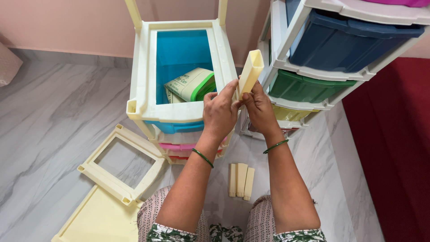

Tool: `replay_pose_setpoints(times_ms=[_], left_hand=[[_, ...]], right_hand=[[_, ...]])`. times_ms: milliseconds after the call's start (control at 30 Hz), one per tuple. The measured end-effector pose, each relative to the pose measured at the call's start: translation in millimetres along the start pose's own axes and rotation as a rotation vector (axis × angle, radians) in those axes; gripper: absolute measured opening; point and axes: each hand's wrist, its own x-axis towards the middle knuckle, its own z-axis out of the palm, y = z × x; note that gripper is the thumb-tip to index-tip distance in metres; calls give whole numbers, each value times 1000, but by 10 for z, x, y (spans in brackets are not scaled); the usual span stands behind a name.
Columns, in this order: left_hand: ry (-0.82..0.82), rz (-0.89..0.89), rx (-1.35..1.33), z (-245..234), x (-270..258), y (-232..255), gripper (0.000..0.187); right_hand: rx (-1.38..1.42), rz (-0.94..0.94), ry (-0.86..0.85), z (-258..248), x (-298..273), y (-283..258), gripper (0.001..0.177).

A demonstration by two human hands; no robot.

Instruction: The person sits on the floor and assembles plastic storage bins by inserting short plastic legs into the corners of each bin. They handle multiple bins in different colors, including blue, pink, and red, and stack the completed bins together.

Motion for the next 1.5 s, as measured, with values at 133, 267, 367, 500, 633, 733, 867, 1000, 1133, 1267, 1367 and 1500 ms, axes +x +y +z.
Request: replay_pose_setpoints(times_ms=[133, 267, 367, 500, 633, 733, 867, 1000, 1133, 1267, 1367, 1500], left_hand=[[-140, -162, 52, 13, 40, -3, 51], [-130, -160, 38, -8, 83, 8, 52], [-94, -109, -21, -66, 93, 40, 57], [47, 73, -34, -163, 104, 207, 59], [-1, 35, -225, -167, 78, 511, 48], [-93, -70, -455, -105, -31, 733, 46], [-220, -175, -545, 195, -281, 802, 42], [-332, -272, -510, 810, -719, 634, 34], [-441, -595, -592, 1550, -1444, 183, 31], [-664, -790, -441, 2046, -2519, -431, 34], [-881, -1024, -331, 2323, -3234, -756, 43], [-870, -1118, -233, 2473, -3909, -903, 46]], right_hand=[[-193, 93, 94, 54, 75, -70, 46], [-152, 131, 105, 83, 121, -87, 49], [9, 102, 53, 78, 97, -97, 49], [218, 74, 1, -8, 23, -258, 54], [166, 53, 47, -211, -134, -546, 50], [100, 150, 64, -437, -292, -723, 49], [19, 333, -19, -873, -530, -679, 50], [-154, 480, -91, -1231, -889, -196, 50], [-281, 628, -5, -1141, -1418, 792, 42], [-165, 1126, -22, -792, -2193, 1779, 37], [-120, 1424, -21, -560, -2696, 2308, 41], [80, 1550, 120, -217, -3219, 2718, 41]])
